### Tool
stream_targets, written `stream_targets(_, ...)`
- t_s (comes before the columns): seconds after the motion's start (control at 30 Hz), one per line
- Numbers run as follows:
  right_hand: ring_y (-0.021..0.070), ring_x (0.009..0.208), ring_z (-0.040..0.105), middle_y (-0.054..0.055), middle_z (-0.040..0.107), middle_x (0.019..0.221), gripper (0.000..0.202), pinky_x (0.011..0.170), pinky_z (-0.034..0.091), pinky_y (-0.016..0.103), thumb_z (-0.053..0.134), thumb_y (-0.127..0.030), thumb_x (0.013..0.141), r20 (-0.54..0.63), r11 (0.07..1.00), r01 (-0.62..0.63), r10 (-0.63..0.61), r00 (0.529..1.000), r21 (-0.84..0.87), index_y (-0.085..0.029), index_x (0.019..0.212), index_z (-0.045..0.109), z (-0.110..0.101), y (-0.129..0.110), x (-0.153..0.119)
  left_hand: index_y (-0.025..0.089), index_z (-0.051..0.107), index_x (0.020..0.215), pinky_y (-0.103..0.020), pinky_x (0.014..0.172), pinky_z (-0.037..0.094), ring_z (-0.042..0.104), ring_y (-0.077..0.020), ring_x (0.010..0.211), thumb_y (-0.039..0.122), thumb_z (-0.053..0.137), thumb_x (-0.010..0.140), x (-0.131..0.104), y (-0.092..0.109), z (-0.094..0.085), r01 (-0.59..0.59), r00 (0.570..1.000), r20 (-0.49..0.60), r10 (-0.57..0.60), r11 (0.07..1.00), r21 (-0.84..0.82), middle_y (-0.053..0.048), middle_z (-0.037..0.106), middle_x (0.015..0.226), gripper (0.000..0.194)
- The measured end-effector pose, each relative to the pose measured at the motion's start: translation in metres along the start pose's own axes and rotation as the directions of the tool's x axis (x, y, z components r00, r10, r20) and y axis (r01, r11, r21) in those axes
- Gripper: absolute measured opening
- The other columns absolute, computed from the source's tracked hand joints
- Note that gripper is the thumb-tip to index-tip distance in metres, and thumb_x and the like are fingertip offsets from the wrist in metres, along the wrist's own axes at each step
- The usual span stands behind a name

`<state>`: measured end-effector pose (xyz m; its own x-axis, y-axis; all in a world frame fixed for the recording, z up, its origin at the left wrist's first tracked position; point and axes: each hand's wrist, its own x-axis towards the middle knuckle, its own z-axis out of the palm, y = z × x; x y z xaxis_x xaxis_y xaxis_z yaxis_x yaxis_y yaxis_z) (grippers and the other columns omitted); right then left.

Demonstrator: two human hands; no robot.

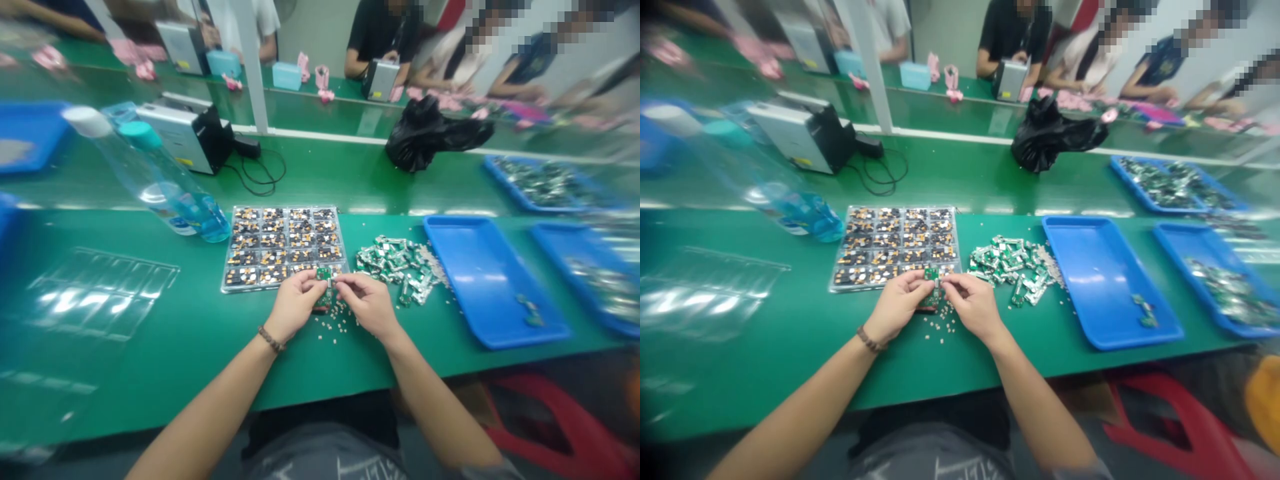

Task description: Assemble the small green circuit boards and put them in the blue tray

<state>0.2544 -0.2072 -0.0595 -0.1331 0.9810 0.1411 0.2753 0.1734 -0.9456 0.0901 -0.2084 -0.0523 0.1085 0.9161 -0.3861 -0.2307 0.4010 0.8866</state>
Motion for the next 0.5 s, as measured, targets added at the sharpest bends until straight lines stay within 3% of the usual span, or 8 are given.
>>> stream_targets(0.5, 0.0166, 0.066, 0.067, 0.005, 0.071, 0.088, 0.017, 0.064, 0.055, 0.031, 0.062, -0.034, 0.086, 0.007, 1.0, -0.023, 0.023, 1.0, 0.001, -0.022, 0.095, 0.071, 0.0005, 0.0049, 0.0012, 0.013, 0.057, 0.102, -0.029, 0.054, 0.06, 0.061, -0.0136, 0.067, 0.044, 0.078, 0.066, 0.0003, 0.0007, -0.0004, -0.009, 1.0, 0.008, 0.009, 1.0, 0.027, 0.0, 0.064, 0.075, 0.052)
